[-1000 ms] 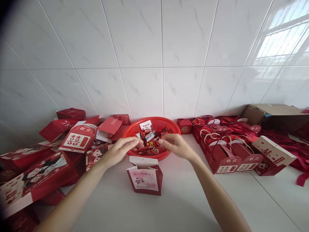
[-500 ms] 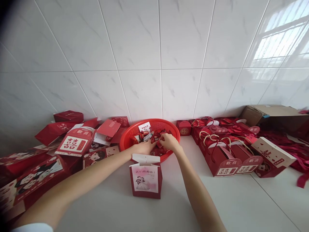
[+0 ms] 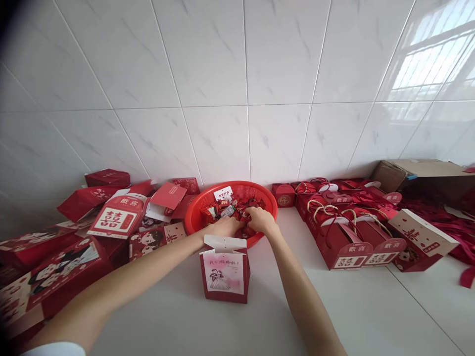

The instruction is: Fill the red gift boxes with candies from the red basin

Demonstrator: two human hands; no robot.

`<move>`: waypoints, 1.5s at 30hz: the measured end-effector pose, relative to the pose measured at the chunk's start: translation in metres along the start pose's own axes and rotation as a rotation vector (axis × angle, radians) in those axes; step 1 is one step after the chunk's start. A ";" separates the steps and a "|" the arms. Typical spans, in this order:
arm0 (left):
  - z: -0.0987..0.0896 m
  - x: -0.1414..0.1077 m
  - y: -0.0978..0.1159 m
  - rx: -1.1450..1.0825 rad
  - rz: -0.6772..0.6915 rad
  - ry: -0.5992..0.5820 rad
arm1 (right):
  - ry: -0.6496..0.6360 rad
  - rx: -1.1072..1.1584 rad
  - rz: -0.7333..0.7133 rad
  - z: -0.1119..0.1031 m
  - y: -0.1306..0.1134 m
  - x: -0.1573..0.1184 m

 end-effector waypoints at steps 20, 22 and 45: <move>-0.040 0.022 -0.074 -0.826 -0.174 0.489 | 0.197 0.835 -0.182 -0.020 0.018 0.011; -0.038 0.024 -0.066 -0.849 -0.122 0.448 | 0.196 0.938 -0.213 -0.022 0.014 0.010; -0.056 0.007 -0.094 -0.964 -0.234 0.777 | 0.429 1.594 -0.044 -0.034 0.033 0.006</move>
Point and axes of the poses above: each hand's wrist, its own x-axis towards the middle knuckle, its own z-axis out of the palm, y = z × x, the point moved 10 cm from there along x, towards the middle knuckle, and after that the axes turned 12 degrees about x, right-handed, at the moved point
